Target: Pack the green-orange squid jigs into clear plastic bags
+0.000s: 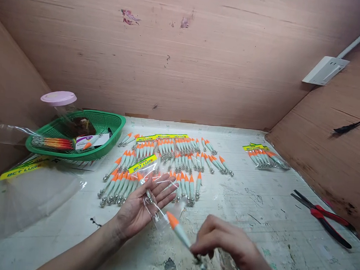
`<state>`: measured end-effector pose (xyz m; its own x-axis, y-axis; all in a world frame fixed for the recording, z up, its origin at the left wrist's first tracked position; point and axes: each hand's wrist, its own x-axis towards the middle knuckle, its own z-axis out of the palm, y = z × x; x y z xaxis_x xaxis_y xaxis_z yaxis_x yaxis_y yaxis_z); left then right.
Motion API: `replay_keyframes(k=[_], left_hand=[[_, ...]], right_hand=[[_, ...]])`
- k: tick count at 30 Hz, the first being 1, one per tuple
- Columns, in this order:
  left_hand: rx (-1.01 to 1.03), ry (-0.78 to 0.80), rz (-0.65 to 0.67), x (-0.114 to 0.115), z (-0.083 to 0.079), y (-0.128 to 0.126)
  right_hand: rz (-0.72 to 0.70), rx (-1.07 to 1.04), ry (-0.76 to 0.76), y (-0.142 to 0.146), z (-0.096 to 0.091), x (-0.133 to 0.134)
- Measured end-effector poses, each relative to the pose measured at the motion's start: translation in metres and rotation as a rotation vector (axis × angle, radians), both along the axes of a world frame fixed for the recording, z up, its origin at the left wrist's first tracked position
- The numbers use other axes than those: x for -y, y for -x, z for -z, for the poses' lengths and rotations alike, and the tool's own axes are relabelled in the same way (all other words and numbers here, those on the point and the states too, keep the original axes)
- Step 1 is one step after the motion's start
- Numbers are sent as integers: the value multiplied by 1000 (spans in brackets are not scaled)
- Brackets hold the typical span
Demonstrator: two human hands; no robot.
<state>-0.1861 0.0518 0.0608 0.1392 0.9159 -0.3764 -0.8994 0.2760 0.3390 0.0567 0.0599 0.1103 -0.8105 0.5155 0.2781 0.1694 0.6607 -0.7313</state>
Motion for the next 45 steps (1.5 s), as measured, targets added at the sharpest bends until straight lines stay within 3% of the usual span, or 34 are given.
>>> replay_keyframes(k=[3, 8, 11, 15, 19, 25, 31, 36, 38, 41, 45], left_hand=[[10, -34, 53, 2, -1, -1], [40, -54, 132, 6, -2, -3], [60, -93, 127, 8, -2, -5], [78, -117, 98, 10, -2, -7], [89, -153, 77, 12, -2, -9], [102, -121, 66, 9, 1, -8], [95, -124, 129, 10, 2, -11], [90, -132, 117, 9, 4, -10], [89, -107, 98, 7, 3, -8], [99, -77, 88, 5, 2, -6], [103, -58, 82, 4, 3, -5]], right_hand=[[-3, 75, -99, 27, -2, 8], [235, -32, -591, 71, 25, 4], [320, -90, -732, 82, 40, 2], [419, -246, -699, 91, 48, 4], [393, -333, -634, 99, 48, 4], [251, -205, -552, 95, 40, 4], [433, -279, -509, 96, 40, 11], [309, -287, -361, 88, 31, 5], [374, -305, -308, 73, 30, -8], [587, -123, -315, 43, 41, -35], [535, 160, -316, 22, 72, -61]])
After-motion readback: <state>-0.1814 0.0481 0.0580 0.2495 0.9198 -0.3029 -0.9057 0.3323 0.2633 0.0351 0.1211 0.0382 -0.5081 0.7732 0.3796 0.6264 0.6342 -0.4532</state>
